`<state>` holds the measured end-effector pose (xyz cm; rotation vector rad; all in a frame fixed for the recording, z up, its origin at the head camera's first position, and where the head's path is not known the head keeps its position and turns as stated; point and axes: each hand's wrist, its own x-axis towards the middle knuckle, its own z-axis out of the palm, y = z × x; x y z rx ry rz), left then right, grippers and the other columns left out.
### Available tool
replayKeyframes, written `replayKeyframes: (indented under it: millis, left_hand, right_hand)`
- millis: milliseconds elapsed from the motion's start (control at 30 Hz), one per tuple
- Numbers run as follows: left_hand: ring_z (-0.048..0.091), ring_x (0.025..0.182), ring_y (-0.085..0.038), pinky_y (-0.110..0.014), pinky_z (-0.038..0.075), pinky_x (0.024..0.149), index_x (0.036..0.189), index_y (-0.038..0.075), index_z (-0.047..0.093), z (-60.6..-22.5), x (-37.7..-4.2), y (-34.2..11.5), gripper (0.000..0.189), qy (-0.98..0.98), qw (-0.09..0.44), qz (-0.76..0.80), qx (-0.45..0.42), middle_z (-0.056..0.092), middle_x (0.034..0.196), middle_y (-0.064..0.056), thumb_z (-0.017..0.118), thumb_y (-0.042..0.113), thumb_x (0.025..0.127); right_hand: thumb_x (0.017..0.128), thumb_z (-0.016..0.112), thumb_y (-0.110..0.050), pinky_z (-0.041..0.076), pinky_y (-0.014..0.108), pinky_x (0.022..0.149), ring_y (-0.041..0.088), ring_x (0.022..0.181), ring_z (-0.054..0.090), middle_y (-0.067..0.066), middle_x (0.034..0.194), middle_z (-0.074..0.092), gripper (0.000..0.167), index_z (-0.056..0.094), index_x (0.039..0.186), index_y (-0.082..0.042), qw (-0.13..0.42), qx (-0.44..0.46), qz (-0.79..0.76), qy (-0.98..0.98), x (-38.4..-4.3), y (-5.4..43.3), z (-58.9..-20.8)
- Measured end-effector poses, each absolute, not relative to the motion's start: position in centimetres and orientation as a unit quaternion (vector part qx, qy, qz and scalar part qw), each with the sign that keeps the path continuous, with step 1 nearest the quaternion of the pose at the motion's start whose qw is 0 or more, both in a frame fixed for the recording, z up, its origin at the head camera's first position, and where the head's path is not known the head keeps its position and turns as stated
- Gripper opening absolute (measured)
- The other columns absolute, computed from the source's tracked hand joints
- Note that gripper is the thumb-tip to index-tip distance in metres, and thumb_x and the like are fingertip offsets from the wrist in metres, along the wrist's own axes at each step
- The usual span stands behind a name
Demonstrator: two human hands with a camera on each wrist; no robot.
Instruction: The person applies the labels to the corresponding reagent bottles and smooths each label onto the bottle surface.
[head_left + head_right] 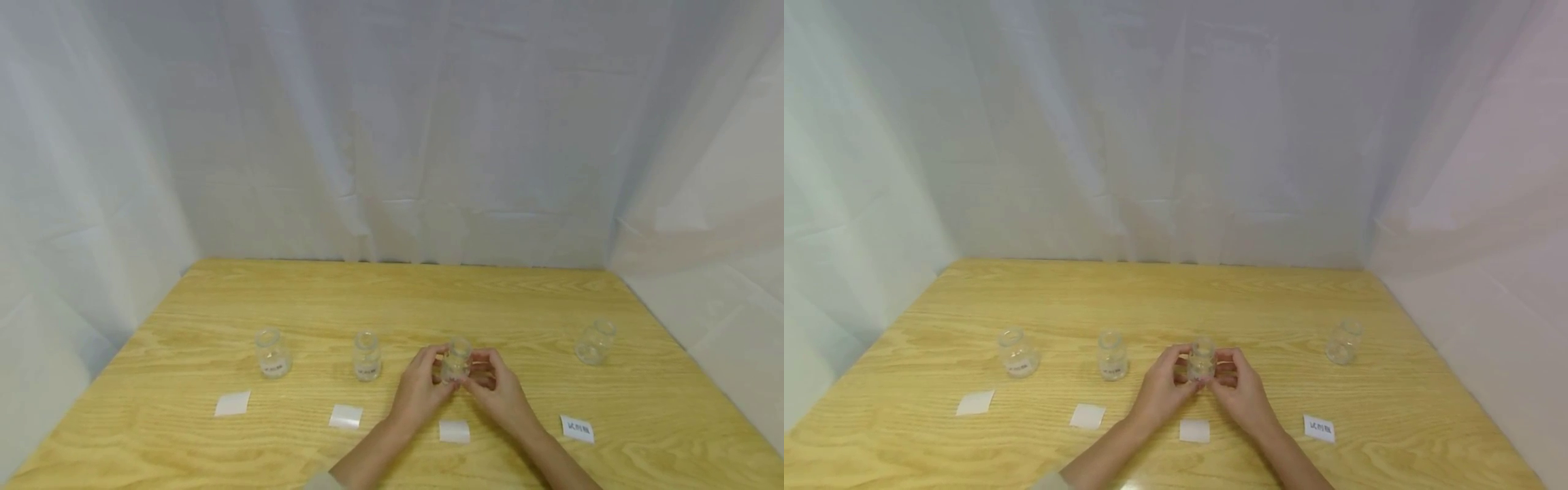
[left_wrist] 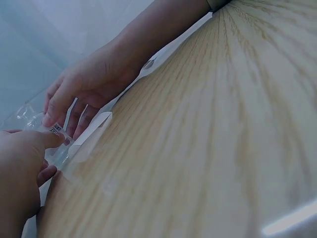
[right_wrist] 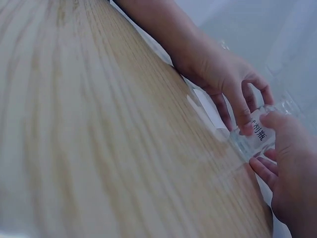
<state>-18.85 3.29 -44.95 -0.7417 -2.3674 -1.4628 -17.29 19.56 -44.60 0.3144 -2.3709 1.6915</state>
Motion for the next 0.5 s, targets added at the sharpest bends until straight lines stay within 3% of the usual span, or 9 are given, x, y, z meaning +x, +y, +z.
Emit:
replayKeyframes:
  millis: [300,500]
  left_hand:
    - [0.060,0.087,-0.021,-0.015,0.049,0.065,0.118,0.001,0.052,-45.01,-18.84,3.47,0.051,-0.810,0.178,-0.488,-0.273,0.057,0.109,-0.012,0.076,0.001,0.072]
    - [0.060,0.092,-0.023,-0.015,0.049,0.069,0.120,0.002,0.052,-44.90,-18.70,3.18,0.050,-0.801,0.151,-0.511,-0.273,0.056,0.113,-0.011,0.071,-0.008,0.075]
  right_hand:
    - [0.079,0.067,0.001,0.051,0.027,0.074,0.025,0.090,0.059,0.010,0.101,0.059,0.032,0.052,0.107,0.000,0.151,0.160,0.539,-0.813,-17.57,19.84,-45.04]
    - [0.080,0.066,0.002,0.051,0.028,0.073,0.023,0.089,0.059,0.009,0.100,0.060,0.029,0.053,0.106,-0.001,0.156,0.162,0.529,-0.818,-17.60,19.83,-45.14]
